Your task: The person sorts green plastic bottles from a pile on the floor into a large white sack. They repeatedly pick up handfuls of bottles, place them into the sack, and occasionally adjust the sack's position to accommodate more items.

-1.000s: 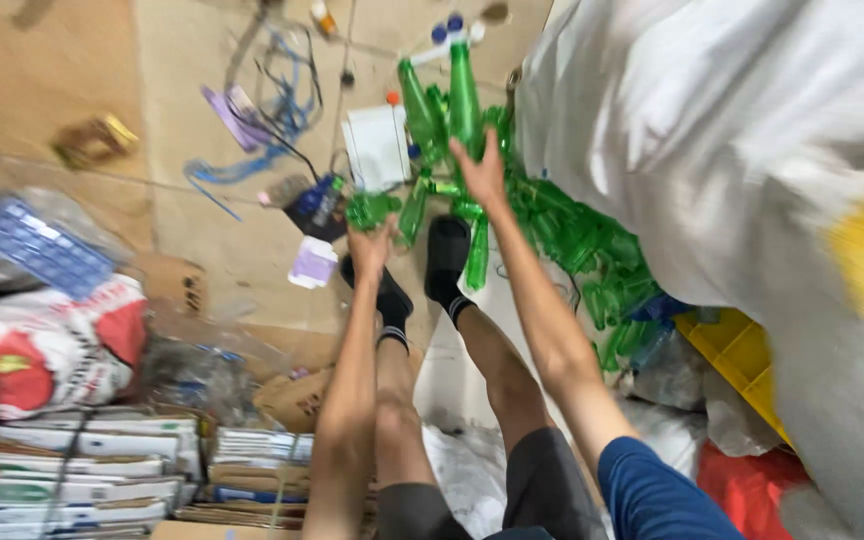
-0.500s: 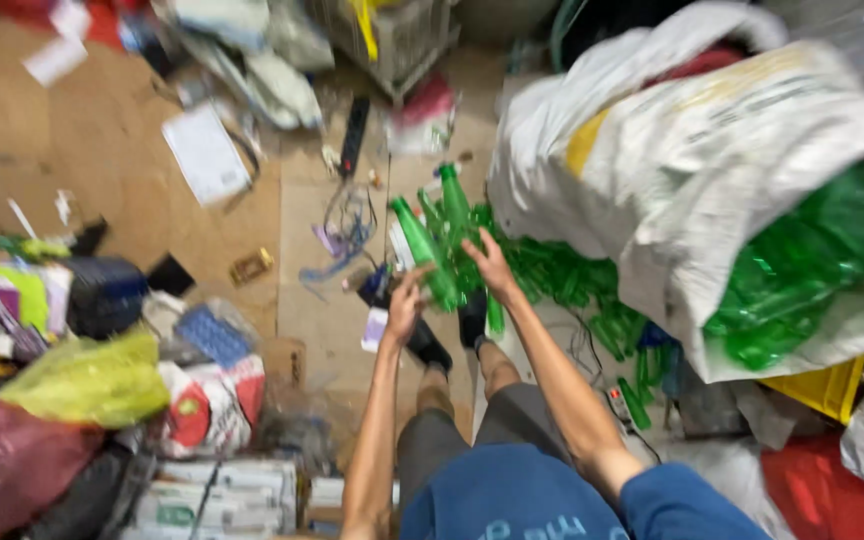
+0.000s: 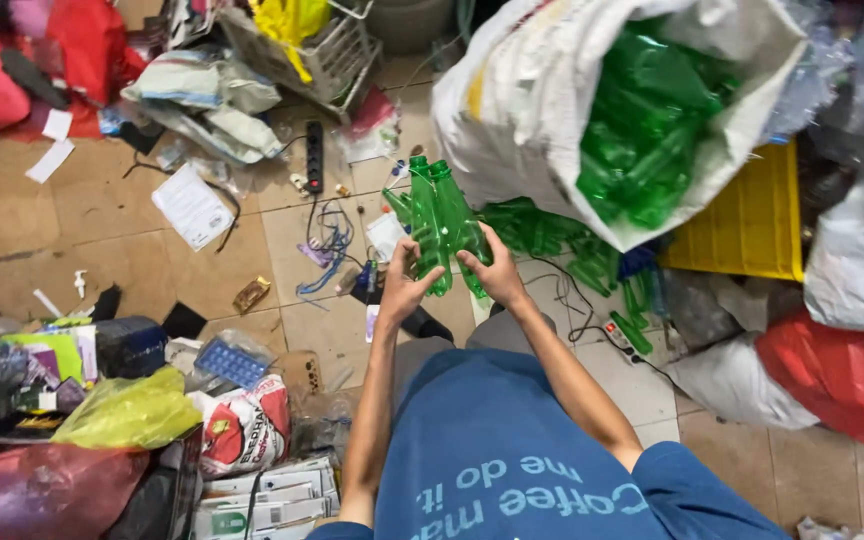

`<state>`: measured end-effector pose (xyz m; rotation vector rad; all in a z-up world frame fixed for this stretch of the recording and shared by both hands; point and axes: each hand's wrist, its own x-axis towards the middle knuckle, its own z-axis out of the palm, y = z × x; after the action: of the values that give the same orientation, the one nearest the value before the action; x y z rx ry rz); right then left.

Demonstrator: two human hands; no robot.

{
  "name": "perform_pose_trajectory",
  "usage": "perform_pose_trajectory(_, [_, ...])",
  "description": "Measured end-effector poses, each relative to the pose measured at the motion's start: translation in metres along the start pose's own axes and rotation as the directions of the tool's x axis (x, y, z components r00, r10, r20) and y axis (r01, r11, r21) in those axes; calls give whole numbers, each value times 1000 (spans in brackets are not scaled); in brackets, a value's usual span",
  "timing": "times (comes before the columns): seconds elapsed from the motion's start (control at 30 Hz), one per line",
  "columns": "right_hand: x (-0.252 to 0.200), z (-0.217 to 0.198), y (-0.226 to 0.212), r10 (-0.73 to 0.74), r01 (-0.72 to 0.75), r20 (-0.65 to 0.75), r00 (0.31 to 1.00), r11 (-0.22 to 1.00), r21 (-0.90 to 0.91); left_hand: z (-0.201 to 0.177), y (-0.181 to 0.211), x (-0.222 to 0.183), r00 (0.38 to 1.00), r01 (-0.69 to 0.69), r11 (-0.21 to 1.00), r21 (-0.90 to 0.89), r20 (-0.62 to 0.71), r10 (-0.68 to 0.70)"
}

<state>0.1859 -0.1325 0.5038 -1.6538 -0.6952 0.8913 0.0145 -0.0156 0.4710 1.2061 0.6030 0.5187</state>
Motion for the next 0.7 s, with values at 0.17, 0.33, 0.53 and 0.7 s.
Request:
perform_pose_trajectory(0.17, [-19,-51,-44,-37,23,-123,992,994,-108,60,27,14,994,-58,998,24,98,56])
perform_pose_trajectory(0.33, [-30,-112,-29,-198,139,-238,951,959,-245,118,7,30,980,-115,993,-2,160,114])
perform_pose_trajectory(0.53, [-27,-198,-37,-188,132,-249,950,966,-223,208,-7,42,976,-160,972,-175,123,182])
perform_pose_trajectory(0.7, [-20,-253,-31,-105,67,-280,954,988,-143,249,-32,63,978,-190,981,43,-78,193])
